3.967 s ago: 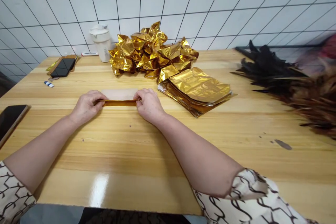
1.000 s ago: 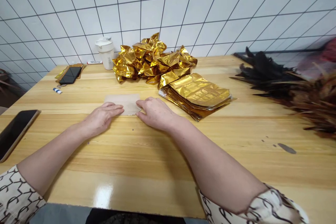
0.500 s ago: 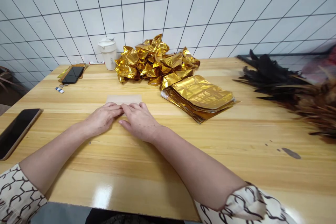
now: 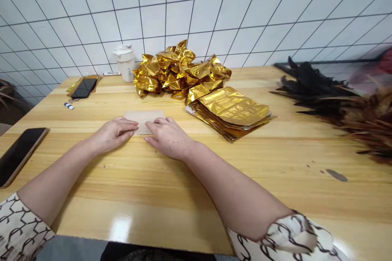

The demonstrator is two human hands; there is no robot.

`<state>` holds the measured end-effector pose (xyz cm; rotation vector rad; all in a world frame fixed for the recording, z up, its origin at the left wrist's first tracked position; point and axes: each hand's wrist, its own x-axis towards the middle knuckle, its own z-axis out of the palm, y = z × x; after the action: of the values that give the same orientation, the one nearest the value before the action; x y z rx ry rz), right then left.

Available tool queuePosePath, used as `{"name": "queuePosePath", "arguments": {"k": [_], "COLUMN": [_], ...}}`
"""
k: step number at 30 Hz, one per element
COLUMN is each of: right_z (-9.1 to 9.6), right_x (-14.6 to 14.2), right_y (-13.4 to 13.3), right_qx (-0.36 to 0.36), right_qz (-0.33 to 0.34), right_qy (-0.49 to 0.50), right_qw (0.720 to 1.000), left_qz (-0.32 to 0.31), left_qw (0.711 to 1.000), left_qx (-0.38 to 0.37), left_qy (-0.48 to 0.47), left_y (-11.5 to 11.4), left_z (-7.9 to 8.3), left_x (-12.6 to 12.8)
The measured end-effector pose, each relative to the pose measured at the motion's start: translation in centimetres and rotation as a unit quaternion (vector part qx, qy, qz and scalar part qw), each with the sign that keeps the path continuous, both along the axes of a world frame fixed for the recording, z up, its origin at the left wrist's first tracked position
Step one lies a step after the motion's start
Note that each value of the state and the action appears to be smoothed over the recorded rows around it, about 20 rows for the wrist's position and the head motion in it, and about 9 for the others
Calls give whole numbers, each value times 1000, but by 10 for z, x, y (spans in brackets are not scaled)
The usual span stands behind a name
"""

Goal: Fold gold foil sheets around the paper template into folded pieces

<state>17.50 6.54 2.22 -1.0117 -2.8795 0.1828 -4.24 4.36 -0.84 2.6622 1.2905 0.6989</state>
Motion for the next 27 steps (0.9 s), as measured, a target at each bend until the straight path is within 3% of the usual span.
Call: {"name": "queuePosePath", "arguments": {"k": [12,21,27], "right_z": [13,13,3], "right_x": [20,25,20], "right_y": [9,15,20], "right_qx": [4,29,61], "right_qz": [-37,-34,-56], "right_qy": [-51,-49,-14], "right_qw": [998,998,996], "left_qz": [33,67,118], "left_qw": [995,995,989], "left_qx": [-89,-32,-17], "left_qy": [-35,-70,-86], "left_y": [1,6,9], "left_z": [11,0,-3], "left_x": [-24,-20,-12]}}
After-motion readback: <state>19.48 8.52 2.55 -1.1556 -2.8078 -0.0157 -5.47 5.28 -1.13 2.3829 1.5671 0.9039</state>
